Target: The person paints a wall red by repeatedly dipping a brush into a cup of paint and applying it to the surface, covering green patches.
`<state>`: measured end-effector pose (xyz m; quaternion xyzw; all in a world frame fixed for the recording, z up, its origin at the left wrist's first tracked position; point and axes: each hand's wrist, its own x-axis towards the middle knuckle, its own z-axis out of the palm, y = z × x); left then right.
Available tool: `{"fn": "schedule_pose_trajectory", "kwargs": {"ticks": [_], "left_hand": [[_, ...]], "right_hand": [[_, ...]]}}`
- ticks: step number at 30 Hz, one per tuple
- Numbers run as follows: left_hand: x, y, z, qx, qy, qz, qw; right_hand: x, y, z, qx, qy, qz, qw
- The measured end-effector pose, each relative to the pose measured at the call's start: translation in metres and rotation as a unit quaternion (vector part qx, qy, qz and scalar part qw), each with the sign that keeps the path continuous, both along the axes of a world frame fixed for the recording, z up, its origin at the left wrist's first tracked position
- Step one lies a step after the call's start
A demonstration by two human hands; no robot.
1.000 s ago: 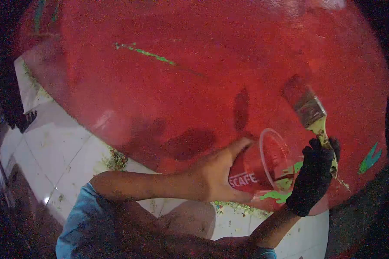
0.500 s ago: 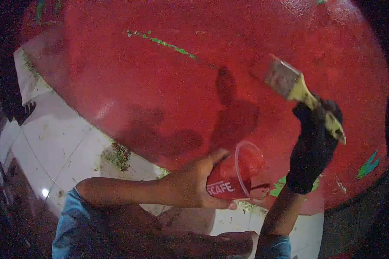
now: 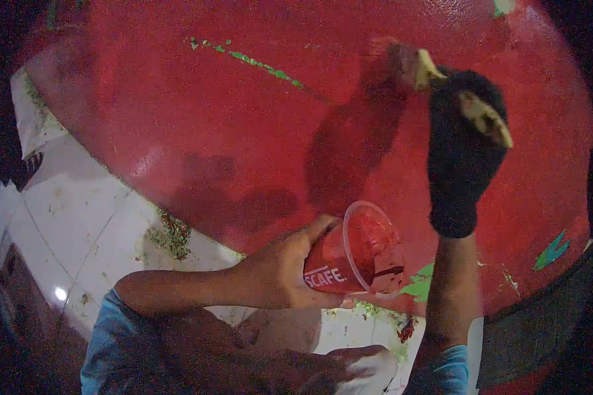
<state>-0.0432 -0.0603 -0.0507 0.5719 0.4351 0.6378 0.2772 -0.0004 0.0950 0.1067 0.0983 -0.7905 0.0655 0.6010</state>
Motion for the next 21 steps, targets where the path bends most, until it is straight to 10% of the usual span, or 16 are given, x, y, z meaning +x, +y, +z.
{"fn": "schedule_pose_trajectory", "kwargs": {"ticks": [5, 7, 12, 21], "left_hand": [[0.0, -0.001, -0.003, 0.007, 0.014, 0.0, 1.0], [0.0, -0.004, 0.0, -0.004, 0.028, 0.002, 1.0], [0.005, 0.005, -0.012, 0.028, 0.004, -0.033, 0.999], [0.008, -0.003, 0.001, -0.02, 0.041, -0.015, 0.999]], "right_hand": [[0.007, -0.014, 0.01, 0.034, 0.043, -0.11, 0.992], [0.006, -0.004, 0.017, 0.033, -0.036, 0.212, 0.976], [0.006, 0.0, -0.012, 0.274, -0.122, -0.138, 0.944], [0.0, 0.005, 0.03, 0.099, -0.086, 0.001, 0.991]]}}
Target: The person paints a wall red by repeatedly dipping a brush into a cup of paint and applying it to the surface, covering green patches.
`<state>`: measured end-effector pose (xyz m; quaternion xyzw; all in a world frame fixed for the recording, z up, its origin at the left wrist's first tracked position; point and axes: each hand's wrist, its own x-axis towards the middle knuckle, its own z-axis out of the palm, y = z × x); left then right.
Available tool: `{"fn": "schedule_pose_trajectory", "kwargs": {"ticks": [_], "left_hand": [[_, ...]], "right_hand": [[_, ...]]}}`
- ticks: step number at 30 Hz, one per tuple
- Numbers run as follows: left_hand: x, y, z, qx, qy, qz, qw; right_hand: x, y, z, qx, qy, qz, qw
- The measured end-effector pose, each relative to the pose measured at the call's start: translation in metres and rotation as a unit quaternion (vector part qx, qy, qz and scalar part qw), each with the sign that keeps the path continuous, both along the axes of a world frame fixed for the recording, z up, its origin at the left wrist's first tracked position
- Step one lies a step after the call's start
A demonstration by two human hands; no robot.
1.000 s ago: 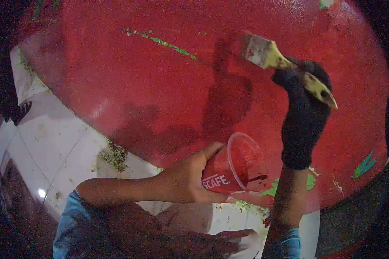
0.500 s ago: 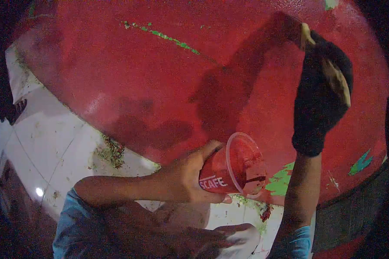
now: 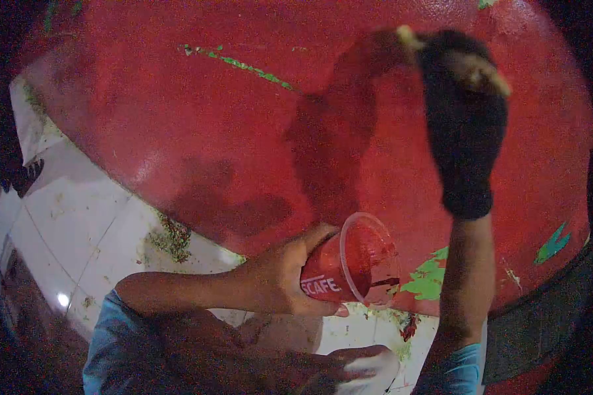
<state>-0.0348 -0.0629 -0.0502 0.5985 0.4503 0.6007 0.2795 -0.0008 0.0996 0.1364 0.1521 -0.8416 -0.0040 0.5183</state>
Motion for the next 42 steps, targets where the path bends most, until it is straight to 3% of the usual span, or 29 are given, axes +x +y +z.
{"fn": "schedule_pose_trajectory", "kwargs": {"ticks": [1, 3, 4, 9, 11, 13, 14, 15, 17, 21, 23, 24, 26, 29, 30, 32, 36, 38, 42], "left_hand": [[0.0, -0.002, 0.002, -0.013, 0.009, 0.006, 1.0], [0.0, -0.003, 0.005, -0.022, 0.018, 0.013, 1.0], [0.001, -0.003, 0.006, -0.013, 0.019, 0.008, 1.0], [0.005, 0.007, -0.007, 0.002, 0.017, -0.016, 1.0], [0.007, 0.009, -0.01, -0.013, 0.002, -0.039, 0.999], [0.007, 0.008, -0.011, -0.003, 0.014, -0.029, 0.999], [0.006, 0.008, -0.011, 0.007, 0.024, -0.021, 0.999], [0.007, 0.006, -0.01, 0.007, 0.024, -0.021, 0.999], [0.007, 0.004, -0.008, 0.001, 0.007, -0.021, 1.0], [0.004, 0.005, -0.01, -0.019, -0.01, -0.033, 0.999], [0.002, 0.001, -0.002, -0.023, -0.018, -0.044, 0.999], [0.003, 0.003, -0.005, -0.022, -0.017, -0.044, 0.999], [0.005, 0.009, -0.013, 0.004, -0.021, -0.034, 0.999], [0.004, 0.01, -0.013, -0.006, -0.023, -0.051, 0.998], [0.004, 0.01, -0.013, -0.007, -0.023, -0.054, 0.998], [0.004, 0.01, -0.012, -0.023, -0.047, -0.075, 0.996], [0.01, 0.012, -0.013, -0.022, -0.006, -0.035, 0.999], [0.01, 0.013, -0.012, -0.068, -0.032, -0.072, 0.995], [0.01, 0.016, -0.012, -0.062, 0.006, -0.065, 0.996]], "right_hand": [[0.001, -0.002, 0.005, -0.002, 0.0, -0.002, 1.0], [0.003, -0.009, 0.015, 0.162, 0.155, -0.061, 0.973], [0.002, -0.01, 0.01, 0.163, 0.153, -0.062, 0.973], [-0.003, -0.034, -0.034, 0.122, -0.149, -0.016, 0.981], [-0.009, -0.029, -0.031, 0.11, -0.105, 0.028, 0.988], [-0.004, -0.026, -0.011, -0.073, -0.132, 0.025, 0.988], [-0.002, -0.02, -0.001, 0.081, -0.037, -0.163, 0.983], [0.006, -0.017, 0.006, 0.081, -0.037, -0.164, 0.982], [0.018, -0.017, 0.016, 0.083, 0.09, -0.118, 0.985], [0.035, -0.026, -0.007, 0.05, 0.064, -0.183, 0.98], [0.035, 0.001, -0.022, -0.054, -0.026, -0.044, 0.997], [0.039, 0.004, -0.015, -0.053, -0.025, -0.044, 0.997], [0.046, 0.007, 0.003, 0.067, 0.075, -0.233, 0.967], [0.046, 0.003, -0.003, 0.098, 0.144, -0.169, 0.97], [0.052, -0.008, -0.017, 0.068, 0.07, -0.3, 0.949], [0.053, 0.001, -0.038, 0.11, -0.095, -0.128, 0.981], [0.051, -0.003, -0.049, 0.086, -0.108, -0.073, 0.988], [0.049, 0.01, -0.033, -0.026, -0.028, -0.071, 0.997], [0.058, 0.01, -0.015, 0.042, 0.1, -0.102, 0.989]]}}
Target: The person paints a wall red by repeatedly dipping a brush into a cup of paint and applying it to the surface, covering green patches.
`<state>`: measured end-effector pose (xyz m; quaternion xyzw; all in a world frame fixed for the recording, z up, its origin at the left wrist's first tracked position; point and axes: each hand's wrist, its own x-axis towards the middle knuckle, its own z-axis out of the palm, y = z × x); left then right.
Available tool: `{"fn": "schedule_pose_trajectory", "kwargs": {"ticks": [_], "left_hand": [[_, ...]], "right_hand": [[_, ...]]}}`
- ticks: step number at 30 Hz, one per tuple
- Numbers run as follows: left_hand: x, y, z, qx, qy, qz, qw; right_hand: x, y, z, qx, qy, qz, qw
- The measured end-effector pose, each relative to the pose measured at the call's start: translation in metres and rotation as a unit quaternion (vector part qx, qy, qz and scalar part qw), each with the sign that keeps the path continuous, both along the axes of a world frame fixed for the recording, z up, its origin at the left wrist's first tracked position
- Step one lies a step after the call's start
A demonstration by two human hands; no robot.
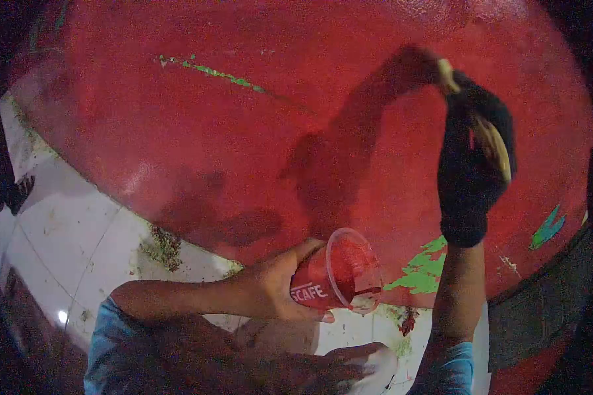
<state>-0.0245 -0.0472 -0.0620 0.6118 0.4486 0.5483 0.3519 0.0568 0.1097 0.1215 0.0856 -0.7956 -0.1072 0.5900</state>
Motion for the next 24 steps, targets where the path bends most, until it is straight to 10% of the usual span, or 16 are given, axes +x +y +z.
{"fn": "schedule_pose_trajectory", "kwargs": {"ticks": [8, 14, 17, 19, 22, 24], "left_hand": [[0.001, 0.003, -0.01, -0.023, -0.045, -0.025, 0.998], [0.001, -0.003, 0.0, 0.028, -0.017, 0.003, 0.999], [0.0, 0.003, -0.007, 0.012, -0.04, -0.015, 0.999], [-0.001, 0.003, -0.013, 0.012, -0.029, -0.009, 0.999], [-0.001, -0.001, -0.006, 0.035, -0.018, -0.001, 0.999], [0.0, -0.001, -0.003, 0.055, -0.018, -0.008, 0.998]], "right_hand": [[0.001, -0.01, -0.043, 0.049, -0.249, 0.008, 0.967], [0.002, -0.002, 0.006, 0.014, 0.063, -0.049, 0.997], [0.008, 0.009, -0.02, 0.069, -0.097, -0.066, 0.991], [0.002, -0.014, -0.045, -0.172, -0.236, 0.02, 0.956], [0.005, -0.005, -0.044, 0.065, -0.218, -0.005, 0.974], [0.0, 0.001, -0.028, -0.031, -0.166, 0.033, 0.985]]}}
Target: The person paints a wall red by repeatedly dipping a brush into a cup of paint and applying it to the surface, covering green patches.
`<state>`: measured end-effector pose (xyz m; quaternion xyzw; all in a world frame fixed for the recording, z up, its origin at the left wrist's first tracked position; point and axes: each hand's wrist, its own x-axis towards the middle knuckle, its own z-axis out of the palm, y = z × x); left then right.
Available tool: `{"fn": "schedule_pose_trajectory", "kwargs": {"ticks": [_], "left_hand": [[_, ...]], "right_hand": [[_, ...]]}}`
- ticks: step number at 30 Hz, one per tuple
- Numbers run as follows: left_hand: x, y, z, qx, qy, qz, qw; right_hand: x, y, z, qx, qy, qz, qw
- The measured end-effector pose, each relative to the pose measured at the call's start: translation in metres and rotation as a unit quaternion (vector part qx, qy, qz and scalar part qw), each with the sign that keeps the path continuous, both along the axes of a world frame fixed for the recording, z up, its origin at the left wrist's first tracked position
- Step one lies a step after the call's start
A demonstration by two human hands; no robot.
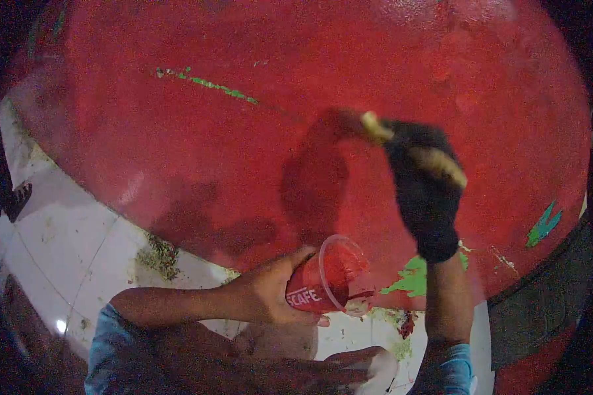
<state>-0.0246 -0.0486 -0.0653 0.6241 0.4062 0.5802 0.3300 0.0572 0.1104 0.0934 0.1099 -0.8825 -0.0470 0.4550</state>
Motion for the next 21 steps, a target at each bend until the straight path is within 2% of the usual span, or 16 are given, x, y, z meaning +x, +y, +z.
{"fn": "schedule_pose_trajectory", "kwargs": {"ticks": [1, 2, 4, 5, 7, 8, 10, 11, 13, 14, 16, 17, 19, 21], "left_hand": [[-0.001, 0.0, 0.0, -0.027, -0.003, -0.008, 1.0], [-0.001, 0.001, 0.0, -0.054, -0.006, -0.016, 0.998], [0.0, 0.002, -0.003, -0.046, -0.012, -0.017, 0.999], [0.001, 0.003, -0.004, -0.042, -0.022, -0.016, 0.999], [0.001, 0.006, -0.009, -0.036, -0.019, -0.01, 0.999], [0.001, 0.006, -0.011, -0.035, -0.017, -0.005, 0.999], [-0.001, 0.007, -0.011, -0.051, 0.0, 0.012, 0.999], [-0.003, 0.007, -0.012, -0.072, 0.012, 0.027, 0.997], [-0.004, 0.01, -0.019, -0.05, 0.017, 0.039, 0.998], [-0.005, 0.011, -0.021, -0.035, 0.015, 0.047, 0.998], [-0.006, 0.012, -0.019, -0.035, -0.007, 0.034, 0.999], [-0.001, 0.011, -0.017, -0.033, -0.032, 0.022, 0.999], [-0.001, 0.013, -0.016, -0.027, -0.032, 0.027, 0.999], [-0.002, 0.012, -0.015, -0.02, -0.031, 0.03, 0.999]], "right_hand": [[-0.002, 0.0, 0.009, -0.104, 0.049, 0.019, 0.993], [0.0, -0.005, 0.018, -0.101, 0.052, 0.018, 0.993], [0.003, -0.018, 0.036, -0.009, 0.204, -0.095, 0.974], [0.005, -0.014, 0.039, -0.004, 0.207, -0.092, 0.974], [0.011, 0.004, 0.036, 0.137, 0.184, -0.071, 0.971], [0.012, 0.006, 0.019, 0.061, 0.124, -0.089, 0.986], [0.015, 0.005, -0.004, 0.138, 0.025, -0.099, 0.985], [0.016, 0.001, -0.01, 0.142, 0.031, -0.098, 0.984], [0.022, -0.006, -0.02, 0.009, -0.003, -0.003, 1.0], [0.029, -0.009, -0.023, 0.012, 0.002, -0.002, 1.0], [0.041, -0.018, -0.027, -0.191, -0.018, -0.046, 0.98], [0.051, -0.023, -0.025, -0.183, -0.012, -0.042, 0.982], [0.062, -0.024, -0.024, -0.268, 0.046, -0.057, 0.961], [0.069, -0.014, -0.029, -0.279, 0.078, -0.058, 0.955]]}}
